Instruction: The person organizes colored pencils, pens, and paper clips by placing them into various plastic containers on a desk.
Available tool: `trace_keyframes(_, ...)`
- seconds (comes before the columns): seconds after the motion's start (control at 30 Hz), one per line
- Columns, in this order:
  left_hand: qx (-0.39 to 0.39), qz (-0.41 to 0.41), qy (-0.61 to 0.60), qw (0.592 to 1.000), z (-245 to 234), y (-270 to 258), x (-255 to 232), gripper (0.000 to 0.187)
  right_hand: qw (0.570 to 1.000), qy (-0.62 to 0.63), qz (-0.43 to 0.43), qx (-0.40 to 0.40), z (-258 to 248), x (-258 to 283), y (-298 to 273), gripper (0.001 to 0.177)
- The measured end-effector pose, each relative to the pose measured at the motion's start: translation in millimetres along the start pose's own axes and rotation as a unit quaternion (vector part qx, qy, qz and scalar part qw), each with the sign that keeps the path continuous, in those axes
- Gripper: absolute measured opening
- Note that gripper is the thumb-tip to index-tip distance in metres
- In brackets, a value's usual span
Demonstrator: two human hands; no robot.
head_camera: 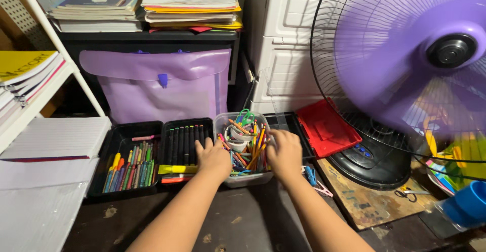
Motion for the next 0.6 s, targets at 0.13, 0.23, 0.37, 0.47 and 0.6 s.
trace_keyframes(0.13, 0.018, -0.017, 0.034, 0.999, 13.8, 12.5, -3.3, 0.035, 0.995, -0.067, -0.014, 0.069, 27.5, 12.4, 11.0, 0.046)
trace_keyframes(0.23, 0.006, -0.037, 0.029, 0.999, 26.4, 21.0, -4.5, 0.034, 0.980, -0.129, 0.021, 0.151, 41.5, 14.5, 5.9, 0.048)
trace_keyframes(0.37, -0.059, -0.042, 0.026, 0.997, 16.3, 15.2, -8.1, 0.029, 0.953, -0.194, 0.015, 0.231, 40.2, 10.7, 7.7, 0.067)
trace_keyframes(0.47, -0.074, -0.038, -0.083, 0.993, -8.7, 0.0, -2.6, 0.028, 0.940, -0.202, 0.039, 0.273, 35.6, 16.8, 11.5, 0.084)
trace_keyframes(0.6, -0.213, -0.142, -0.257, 0.932, -27.4, 6.1, 60.8, 0.014, 0.921, -0.225, 0.037, 0.316, 29.0, 23.7, 13.3, 0.097)
Point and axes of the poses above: each hand's wrist, its own y-axis towards the middle knuckle, its own z-axis out of the palm, x = y × z, the point moved 1 cm from there along y, towards the middle knuckle, and after that the axes turned 1 degree about -z, right-handed, at the moved point
